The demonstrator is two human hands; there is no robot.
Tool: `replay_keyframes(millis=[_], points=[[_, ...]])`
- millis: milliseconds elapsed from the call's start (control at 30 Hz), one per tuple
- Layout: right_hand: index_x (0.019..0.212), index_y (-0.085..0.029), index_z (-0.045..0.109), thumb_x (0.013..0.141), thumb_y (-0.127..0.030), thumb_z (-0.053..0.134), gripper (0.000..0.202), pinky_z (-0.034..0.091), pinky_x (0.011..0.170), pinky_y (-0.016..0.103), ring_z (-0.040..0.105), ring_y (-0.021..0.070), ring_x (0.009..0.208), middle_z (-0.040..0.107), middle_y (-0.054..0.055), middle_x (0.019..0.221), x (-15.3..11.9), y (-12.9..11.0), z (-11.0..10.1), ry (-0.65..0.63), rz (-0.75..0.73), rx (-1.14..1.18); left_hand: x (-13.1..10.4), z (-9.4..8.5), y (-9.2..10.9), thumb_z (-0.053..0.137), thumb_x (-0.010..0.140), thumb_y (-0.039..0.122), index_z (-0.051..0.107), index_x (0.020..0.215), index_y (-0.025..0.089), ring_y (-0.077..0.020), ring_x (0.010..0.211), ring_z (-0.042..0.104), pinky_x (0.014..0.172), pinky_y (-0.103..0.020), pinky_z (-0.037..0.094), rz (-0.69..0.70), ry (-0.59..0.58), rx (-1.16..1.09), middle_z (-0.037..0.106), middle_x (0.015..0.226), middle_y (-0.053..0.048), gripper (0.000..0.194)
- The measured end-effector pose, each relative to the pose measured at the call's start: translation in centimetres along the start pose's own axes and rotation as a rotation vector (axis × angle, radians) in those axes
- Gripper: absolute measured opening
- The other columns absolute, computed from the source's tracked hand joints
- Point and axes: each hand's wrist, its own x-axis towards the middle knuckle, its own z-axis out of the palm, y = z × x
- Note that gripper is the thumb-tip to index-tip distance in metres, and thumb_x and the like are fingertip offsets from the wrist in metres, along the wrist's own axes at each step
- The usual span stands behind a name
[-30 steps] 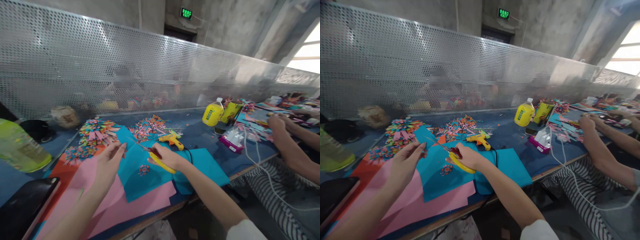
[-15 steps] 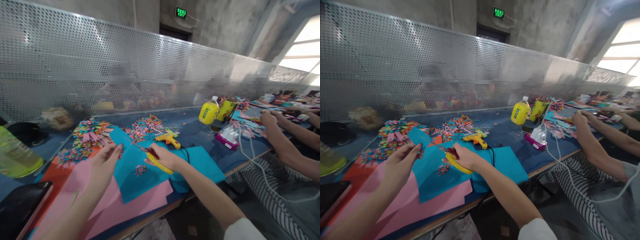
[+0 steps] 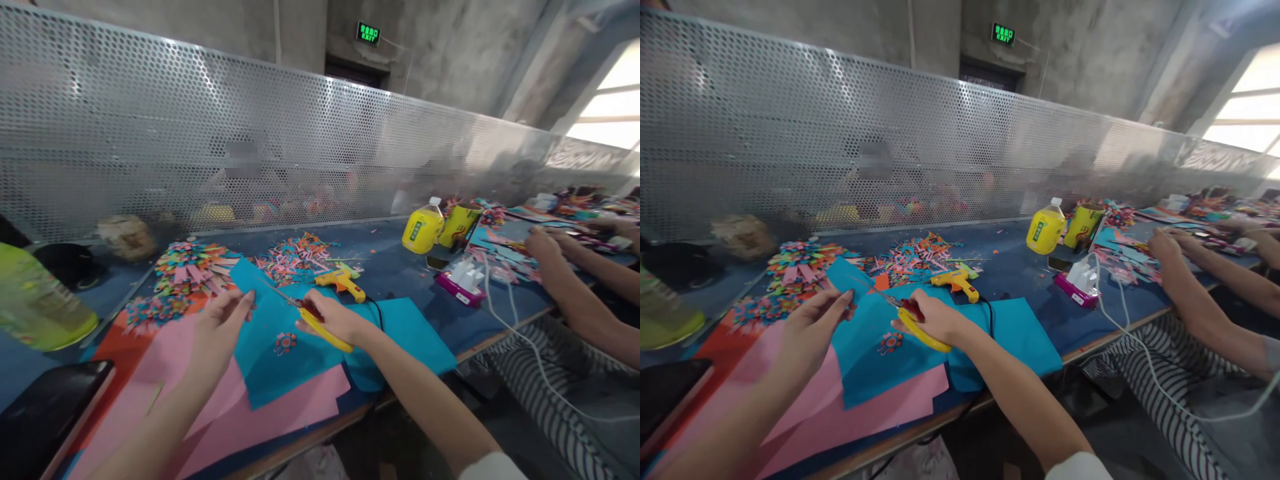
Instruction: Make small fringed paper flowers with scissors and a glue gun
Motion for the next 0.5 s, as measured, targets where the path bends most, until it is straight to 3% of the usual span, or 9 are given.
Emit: replay_keyframes(millis=[500], points=[[0.082,-0.021,0.035,0.076,-0.05,0.052,0.035,0.035,0.054,0.023,0.046,0.0119,0.062,0.046,-0.003,0.071,0.05,0.37,0.2,-0.013,0.0,0.048,0.12,0.08,-0.39,0.062,0.068,0.042,0.057,0.065,0.019,-0.0097,0.052,0.049,0.052,-0.02,0.038,-0.02,0.032,0.01,0.054,0.054,0.004,0.024]])
